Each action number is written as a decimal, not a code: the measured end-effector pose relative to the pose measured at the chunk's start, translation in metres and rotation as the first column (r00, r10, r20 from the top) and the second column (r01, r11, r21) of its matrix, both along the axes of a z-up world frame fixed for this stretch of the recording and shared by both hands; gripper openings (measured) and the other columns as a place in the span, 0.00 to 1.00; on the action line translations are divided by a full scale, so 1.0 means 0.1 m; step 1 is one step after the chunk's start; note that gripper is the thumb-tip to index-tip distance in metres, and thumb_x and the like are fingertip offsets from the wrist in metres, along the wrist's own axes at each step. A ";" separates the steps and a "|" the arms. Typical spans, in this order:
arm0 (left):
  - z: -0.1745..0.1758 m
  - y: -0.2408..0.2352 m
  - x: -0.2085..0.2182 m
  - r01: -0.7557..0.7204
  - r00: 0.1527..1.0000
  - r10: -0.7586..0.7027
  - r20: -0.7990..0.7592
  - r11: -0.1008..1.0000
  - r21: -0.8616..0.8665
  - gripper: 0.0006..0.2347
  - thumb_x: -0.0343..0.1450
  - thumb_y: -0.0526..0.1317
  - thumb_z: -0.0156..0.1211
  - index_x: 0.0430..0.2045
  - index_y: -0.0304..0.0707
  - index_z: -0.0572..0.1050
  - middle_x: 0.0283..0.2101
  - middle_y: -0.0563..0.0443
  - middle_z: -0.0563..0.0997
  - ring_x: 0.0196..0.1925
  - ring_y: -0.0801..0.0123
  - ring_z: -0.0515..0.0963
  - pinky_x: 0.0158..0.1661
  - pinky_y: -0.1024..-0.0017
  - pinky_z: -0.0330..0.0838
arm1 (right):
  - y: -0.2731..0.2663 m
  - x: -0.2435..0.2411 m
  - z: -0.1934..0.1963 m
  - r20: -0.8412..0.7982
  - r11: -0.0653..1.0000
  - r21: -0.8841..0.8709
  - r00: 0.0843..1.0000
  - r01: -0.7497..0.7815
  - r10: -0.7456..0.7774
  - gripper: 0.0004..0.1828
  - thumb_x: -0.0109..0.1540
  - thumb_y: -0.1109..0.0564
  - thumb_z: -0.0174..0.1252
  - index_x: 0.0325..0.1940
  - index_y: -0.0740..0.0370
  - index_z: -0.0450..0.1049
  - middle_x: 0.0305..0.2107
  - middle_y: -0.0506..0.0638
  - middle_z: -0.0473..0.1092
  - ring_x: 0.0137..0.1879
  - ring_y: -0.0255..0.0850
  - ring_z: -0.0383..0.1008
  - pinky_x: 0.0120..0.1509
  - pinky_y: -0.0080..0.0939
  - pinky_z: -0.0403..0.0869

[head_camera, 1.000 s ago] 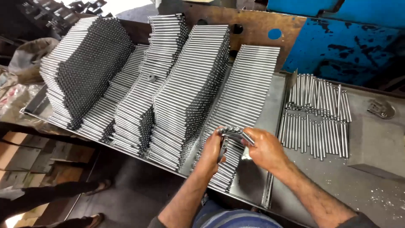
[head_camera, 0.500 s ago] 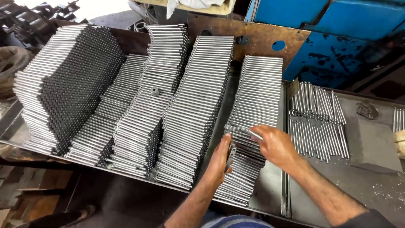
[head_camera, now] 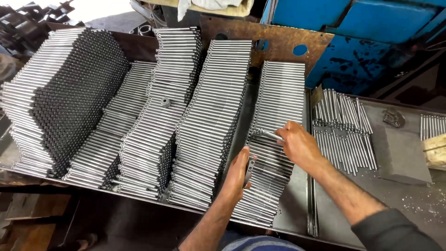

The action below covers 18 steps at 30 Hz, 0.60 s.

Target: A worker is seen organizing and assembling small metal rods into a metal tray on a fabrication floor, occasionally using a small metal plate to align them.

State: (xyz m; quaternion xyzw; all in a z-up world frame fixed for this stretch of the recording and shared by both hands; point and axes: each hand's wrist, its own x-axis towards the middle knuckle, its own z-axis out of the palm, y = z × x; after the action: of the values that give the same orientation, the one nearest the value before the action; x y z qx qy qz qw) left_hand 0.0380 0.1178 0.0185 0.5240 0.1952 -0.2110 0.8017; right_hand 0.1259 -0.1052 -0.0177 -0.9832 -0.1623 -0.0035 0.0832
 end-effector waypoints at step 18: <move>-0.23 -0.17 0.19 -0.092 0.995 0.091 0.027 0.996 0.003 0.20 0.71 0.55 0.53 0.37 0.32 0.75 0.28 0.53 0.61 0.22 0.76 0.58 0.15 0.79 0.50 | 0.21 -0.43 0.20 -0.659 0.651 0.600 0.748 0.464 0.074 0.08 0.64 0.62 0.58 0.43 0.71 0.77 0.20 0.60 0.75 0.21 0.40 0.68 0.23 0.36 0.65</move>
State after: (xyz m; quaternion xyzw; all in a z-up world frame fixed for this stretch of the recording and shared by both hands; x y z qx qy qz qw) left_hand 0.0571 0.1011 -0.0045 0.5189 0.2086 -0.1666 0.8121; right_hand 0.0831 -0.0839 0.0022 -0.8168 0.0057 0.2523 0.5188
